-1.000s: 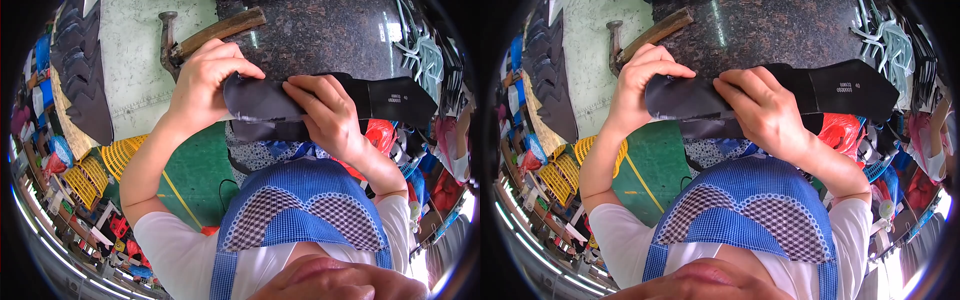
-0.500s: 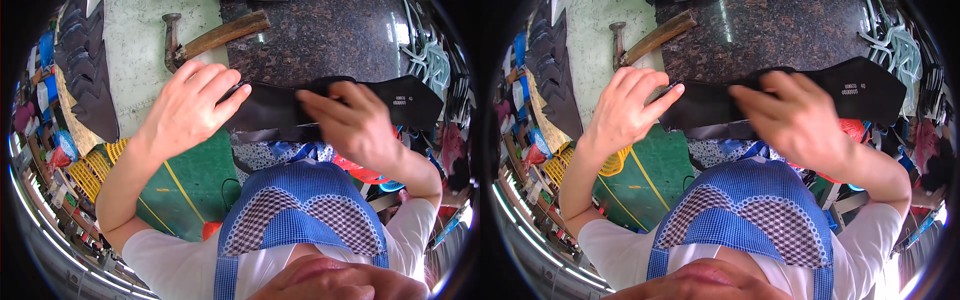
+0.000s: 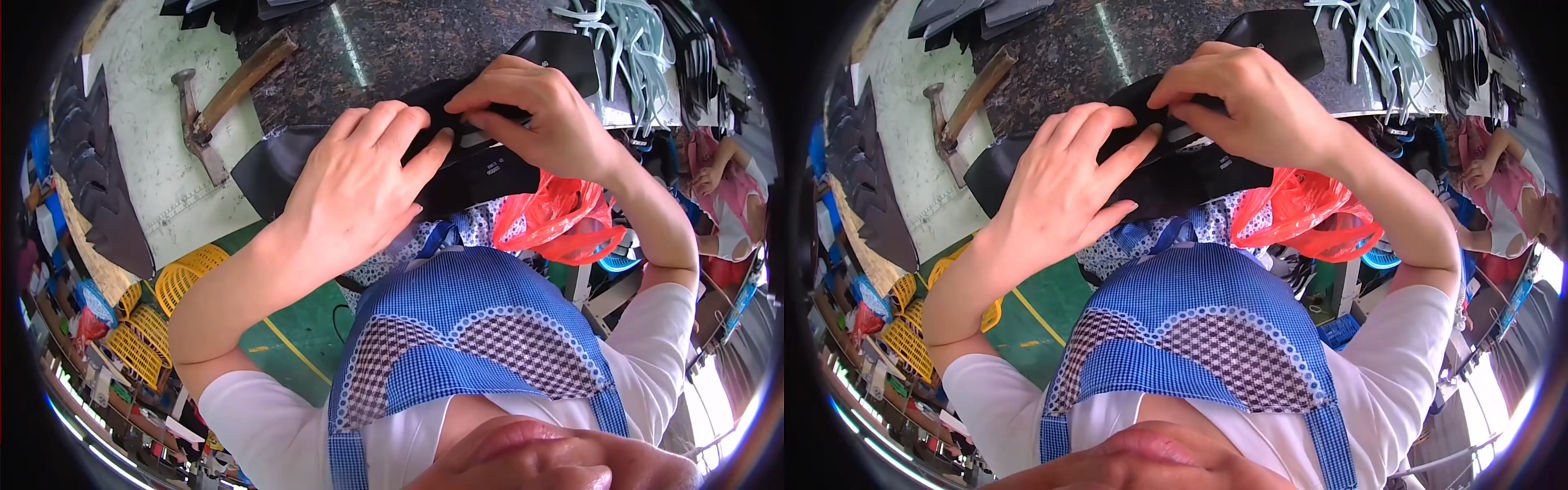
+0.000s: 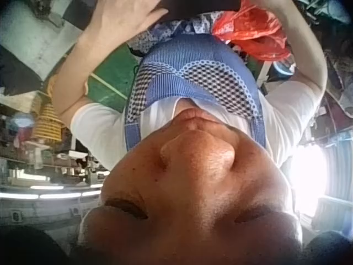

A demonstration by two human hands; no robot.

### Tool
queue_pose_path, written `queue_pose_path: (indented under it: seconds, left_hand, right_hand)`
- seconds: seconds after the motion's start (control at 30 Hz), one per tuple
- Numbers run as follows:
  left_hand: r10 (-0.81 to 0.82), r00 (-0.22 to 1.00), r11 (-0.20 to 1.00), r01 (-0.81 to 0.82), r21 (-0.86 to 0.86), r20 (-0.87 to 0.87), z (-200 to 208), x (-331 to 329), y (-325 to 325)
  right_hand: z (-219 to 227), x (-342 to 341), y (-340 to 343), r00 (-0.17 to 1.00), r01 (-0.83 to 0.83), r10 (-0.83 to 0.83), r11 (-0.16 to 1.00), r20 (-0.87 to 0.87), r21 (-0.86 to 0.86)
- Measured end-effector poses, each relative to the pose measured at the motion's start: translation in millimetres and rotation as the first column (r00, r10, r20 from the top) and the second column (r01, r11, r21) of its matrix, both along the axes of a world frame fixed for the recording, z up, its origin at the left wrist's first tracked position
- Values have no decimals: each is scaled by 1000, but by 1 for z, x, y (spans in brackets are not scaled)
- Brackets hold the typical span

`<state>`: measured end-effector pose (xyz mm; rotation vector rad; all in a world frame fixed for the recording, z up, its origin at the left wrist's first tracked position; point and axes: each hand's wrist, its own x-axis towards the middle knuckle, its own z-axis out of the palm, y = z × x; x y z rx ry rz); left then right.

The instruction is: Assembling shoe upper components by applying adhesive strips and folding edges.

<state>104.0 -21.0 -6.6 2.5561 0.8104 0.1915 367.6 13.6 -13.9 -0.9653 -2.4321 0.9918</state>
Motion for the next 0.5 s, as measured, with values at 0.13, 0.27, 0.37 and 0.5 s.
queue_pose_path:
  seconds: [0.13, 0.27, 0.37, 0.5]
  left_hand:
    - [2, 1000, 999, -1, -35, 16, 3, -8, -8]
    - [-23, 999, 998, 25, -65, 44, 8, -7, -7]
    - [-79, 982, 972, 37, -233, -171, 35, 3, 52]
    - [219, 952, 886, -286, 366, 214, 29, 5, 151]
  right_hand:
    - [2, -5, -16, 992, 103, -119, 958, -43, -267]
    - [-4, -1, -32, 999, 23, -27, 996, -43, -91]
    - [-7, -13, -36, 992, -121, 107, 948, 64, 295]
    - [-35, -27, -105, 986, -158, 168, 923, 0, 352]
